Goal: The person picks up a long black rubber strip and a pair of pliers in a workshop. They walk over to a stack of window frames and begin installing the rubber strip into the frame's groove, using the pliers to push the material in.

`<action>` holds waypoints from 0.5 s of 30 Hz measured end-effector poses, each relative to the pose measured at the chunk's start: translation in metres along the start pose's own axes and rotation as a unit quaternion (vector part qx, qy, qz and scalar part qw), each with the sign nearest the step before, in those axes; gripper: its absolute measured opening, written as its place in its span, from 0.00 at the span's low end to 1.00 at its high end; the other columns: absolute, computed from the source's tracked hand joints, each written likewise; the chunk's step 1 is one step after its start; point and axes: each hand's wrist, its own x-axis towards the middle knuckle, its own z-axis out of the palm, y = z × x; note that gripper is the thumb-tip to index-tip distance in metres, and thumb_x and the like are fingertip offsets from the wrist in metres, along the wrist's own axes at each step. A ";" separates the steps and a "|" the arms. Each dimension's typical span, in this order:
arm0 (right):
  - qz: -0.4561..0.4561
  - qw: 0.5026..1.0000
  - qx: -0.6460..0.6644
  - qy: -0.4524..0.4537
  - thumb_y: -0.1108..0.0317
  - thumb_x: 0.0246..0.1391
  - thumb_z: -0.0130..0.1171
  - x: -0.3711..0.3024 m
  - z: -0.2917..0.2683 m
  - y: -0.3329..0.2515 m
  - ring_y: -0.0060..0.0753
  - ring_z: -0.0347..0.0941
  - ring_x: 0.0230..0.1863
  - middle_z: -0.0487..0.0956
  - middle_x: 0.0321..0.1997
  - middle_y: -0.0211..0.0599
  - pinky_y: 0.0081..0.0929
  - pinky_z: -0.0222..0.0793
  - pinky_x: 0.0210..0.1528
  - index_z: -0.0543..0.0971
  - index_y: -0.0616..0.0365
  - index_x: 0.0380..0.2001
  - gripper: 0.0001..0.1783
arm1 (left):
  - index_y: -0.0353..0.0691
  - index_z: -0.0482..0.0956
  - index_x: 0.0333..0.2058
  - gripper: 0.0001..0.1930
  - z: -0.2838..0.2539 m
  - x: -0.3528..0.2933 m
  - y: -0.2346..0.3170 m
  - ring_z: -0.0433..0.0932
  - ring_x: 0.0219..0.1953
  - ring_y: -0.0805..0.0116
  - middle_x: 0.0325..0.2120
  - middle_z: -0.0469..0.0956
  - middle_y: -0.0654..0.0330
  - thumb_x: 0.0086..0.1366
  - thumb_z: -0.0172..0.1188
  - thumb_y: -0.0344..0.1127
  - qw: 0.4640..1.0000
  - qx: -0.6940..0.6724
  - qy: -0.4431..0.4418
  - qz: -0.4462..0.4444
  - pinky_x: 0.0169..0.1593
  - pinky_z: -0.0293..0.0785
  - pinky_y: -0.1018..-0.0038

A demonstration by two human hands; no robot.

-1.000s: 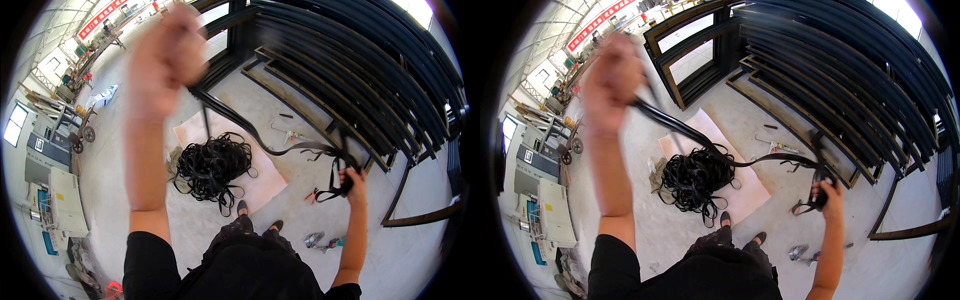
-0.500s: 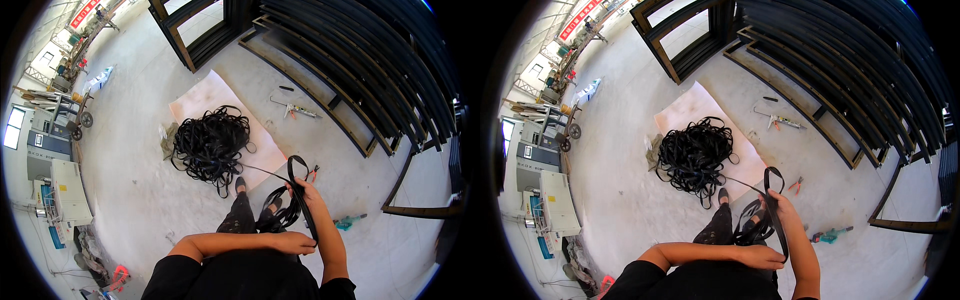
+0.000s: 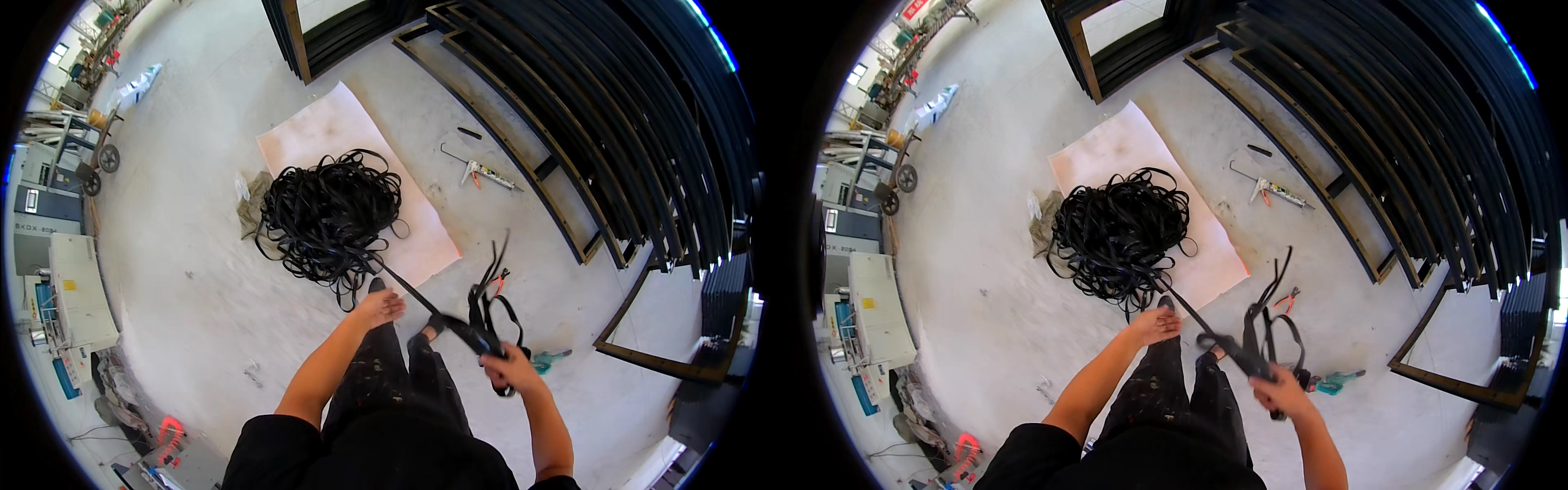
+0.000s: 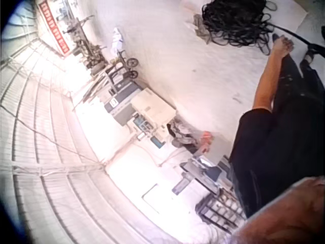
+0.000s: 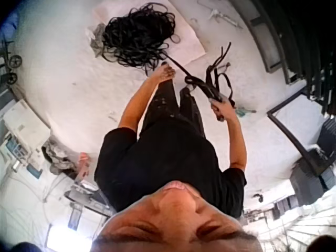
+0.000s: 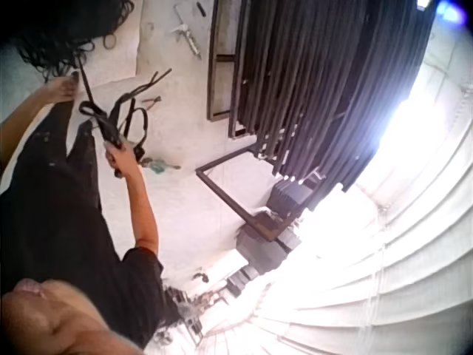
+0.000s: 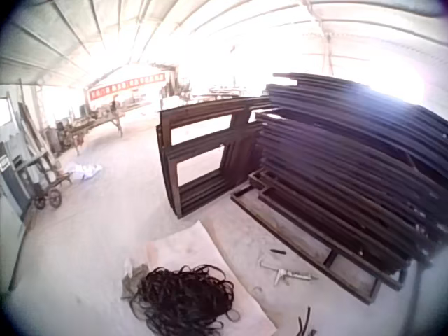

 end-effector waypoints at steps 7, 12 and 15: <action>0.046 0.974 -0.215 -0.063 0.72 0.48 0.61 -0.086 0.083 -0.064 0.16 0.65 0.19 0.72 0.19 0.27 0.15 0.58 0.20 0.73 0.61 0.36 0.12 | 0.32 0.65 0.38 0.17 -0.069 0.114 0.041 0.77 0.33 0.53 0.31 0.75 0.48 0.63 0.50 0.43 0.980 -0.113 0.146 -0.076 0.38 0.76 0.58; 0.030 0.974 -0.225 -0.001 0.75 0.43 0.64 -0.136 0.079 -0.082 0.16 0.71 0.28 0.76 0.27 0.28 0.15 0.66 0.29 0.73 0.63 0.45 0.22 | 0.36 0.68 0.22 0.09 -0.122 0.141 0.077 0.60 0.11 0.69 0.12 0.65 0.62 0.58 0.43 0.33 0.951 -0.274 0.144 -0.005 0.15 0.58 0.77; 0.152 0.977 -0.113 0.097 0.80 0.40 0.64 -0.138 0.077 -0.078 0.18 0.69 0.26 0.75 0.26 0.28 0.17 0.65 0.26 0.73 0.65 0.43 0.22 | 0.41 0.66 0.23 0.12 -0.121 0.106 0.102 0.51 0.09 0.80 0.10 0.54 0.73 0.63 0.44 0.38 0.953 -0.268 0.140 -0.014 0.12 0.46 0.81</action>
